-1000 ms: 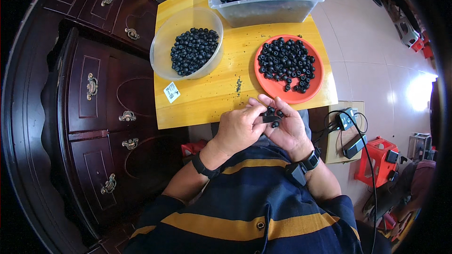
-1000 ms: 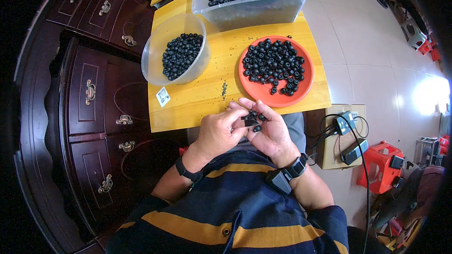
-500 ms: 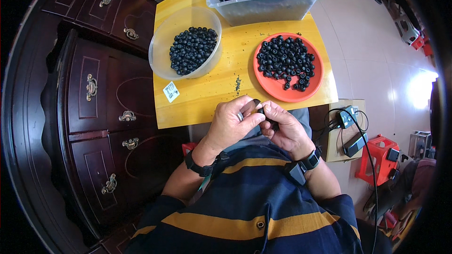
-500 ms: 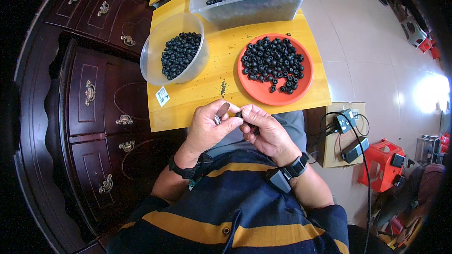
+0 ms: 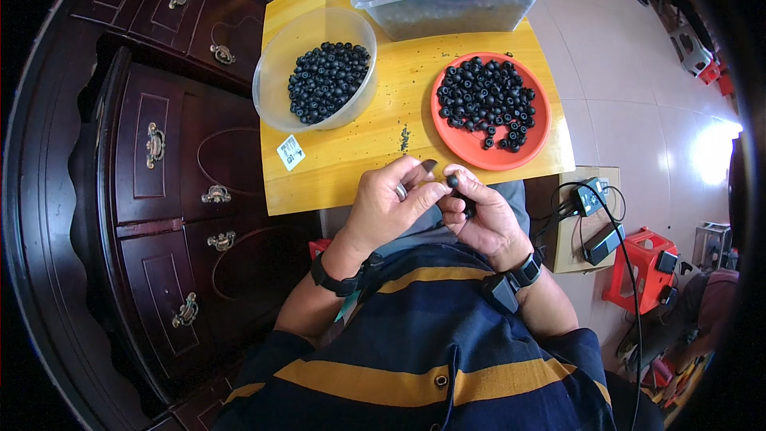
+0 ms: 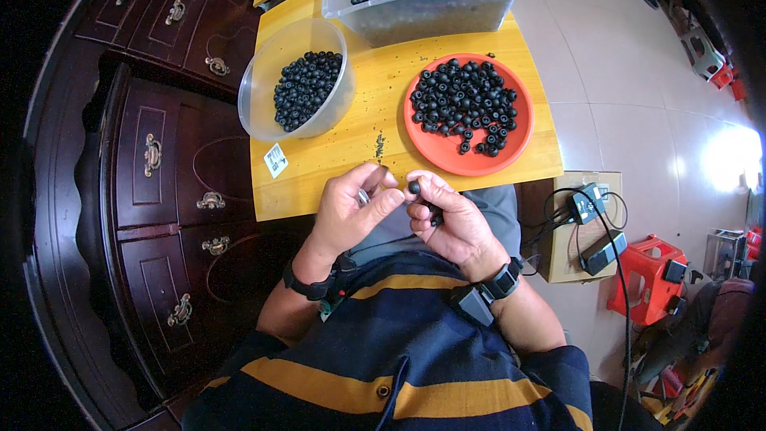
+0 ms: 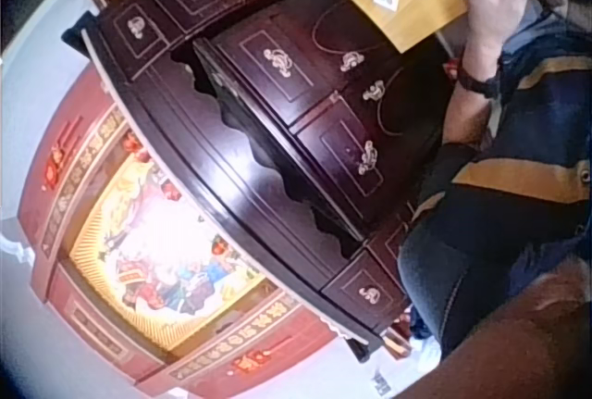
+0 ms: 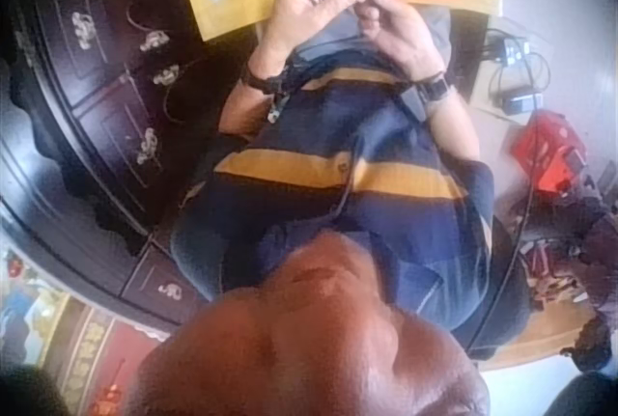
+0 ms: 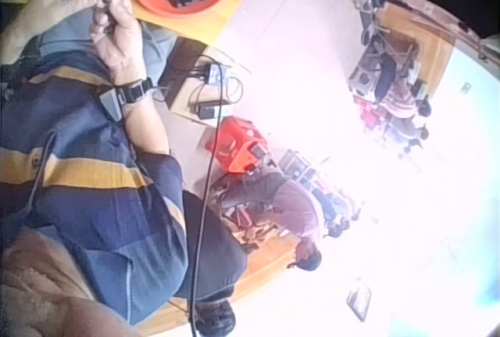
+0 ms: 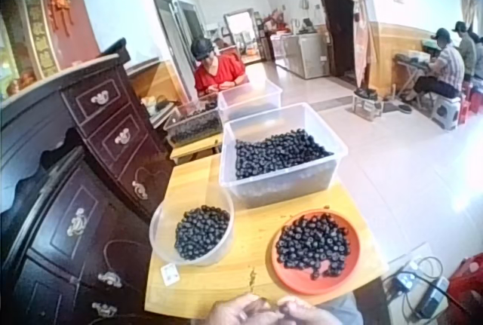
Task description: The person is sorting and inspecting small dark berries (likely blueberries) on a table, moving them between containers.
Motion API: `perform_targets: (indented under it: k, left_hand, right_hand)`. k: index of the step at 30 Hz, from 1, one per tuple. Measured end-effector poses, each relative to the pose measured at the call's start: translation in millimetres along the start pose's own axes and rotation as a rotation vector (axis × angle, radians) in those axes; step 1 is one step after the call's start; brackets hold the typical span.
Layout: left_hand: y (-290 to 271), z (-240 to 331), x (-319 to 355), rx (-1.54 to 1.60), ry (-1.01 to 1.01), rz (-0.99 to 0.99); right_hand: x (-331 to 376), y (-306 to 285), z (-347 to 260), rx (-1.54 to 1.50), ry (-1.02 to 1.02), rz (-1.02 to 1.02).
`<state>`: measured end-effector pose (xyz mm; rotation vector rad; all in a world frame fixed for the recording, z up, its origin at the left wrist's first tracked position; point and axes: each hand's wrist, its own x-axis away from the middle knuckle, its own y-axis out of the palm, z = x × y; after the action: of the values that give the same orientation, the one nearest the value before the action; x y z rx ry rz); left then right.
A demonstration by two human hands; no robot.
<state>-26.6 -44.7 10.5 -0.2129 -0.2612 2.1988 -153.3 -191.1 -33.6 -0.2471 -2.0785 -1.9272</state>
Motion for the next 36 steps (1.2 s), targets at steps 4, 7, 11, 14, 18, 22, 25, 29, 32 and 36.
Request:
perform_targets:
  k: [4, 7, 11, 14, 18, 22, 25, 29, 32, 36]
  left_hand:
    - [2.3, 5.8, 0.3, -0.272, 0.020, -0.018]
    - [5.9, 7.0, 0.4, -0.336, 0.063, 0.003]
    - [6.2, 4.3, 0.2, -0.395, 0.082, 0.002]
    - [6.1, 2.9, -0.6, -0.397, 0.092, -0.005]
    - [5.9, 3.6, -1.8, -0.407, 0.108, -0.023]
    - [6.5, 2.1, -1.7, -0.423, 0.105, -0.026]
    - [7.7, 2.3, -1.4, -0.462, 0.110, -0.025]
    - [8.9, 2.6, -1.2, -0.427, 0.080, -0.077]
    - [9.6, -1.3, -0.3, -0.374, 0.090, -0.073]
    - [4.8, 9.0, 0.9, -0.321, 0.046, 0.003]
  right_hand:
    - [0.3, -3.4, 3.1, -0.024, 0.013, 0.084]
    - [-0.8, -0.3, 5.1, 0.004, 0.008, 0.090]
    - [-0.1, -0.6, 4.7, 0.005, 0.015, 0.094]
    - [0.4, -0.5, 4.9, 0.003, 0.020, 0.071]
    - [0.5, -1.9, 5.8, 0.002, 0.021, 0.076]
    - [-0.7, -4.8, 7.3, 0.000, 0.017, 0.065]
    - [-0.9, -4.4, 7.4, 0.045, -0.002, 0.100]
    - [-1.9, -11.3, 6.3, 0.074, -0.021, 0.084]
    - [-1.0, -8.8, 6.6, 0.078, -0.013, 0.071]
    - [2.6, 4.3, 6.4, 0.077, -0.023, 0.114]
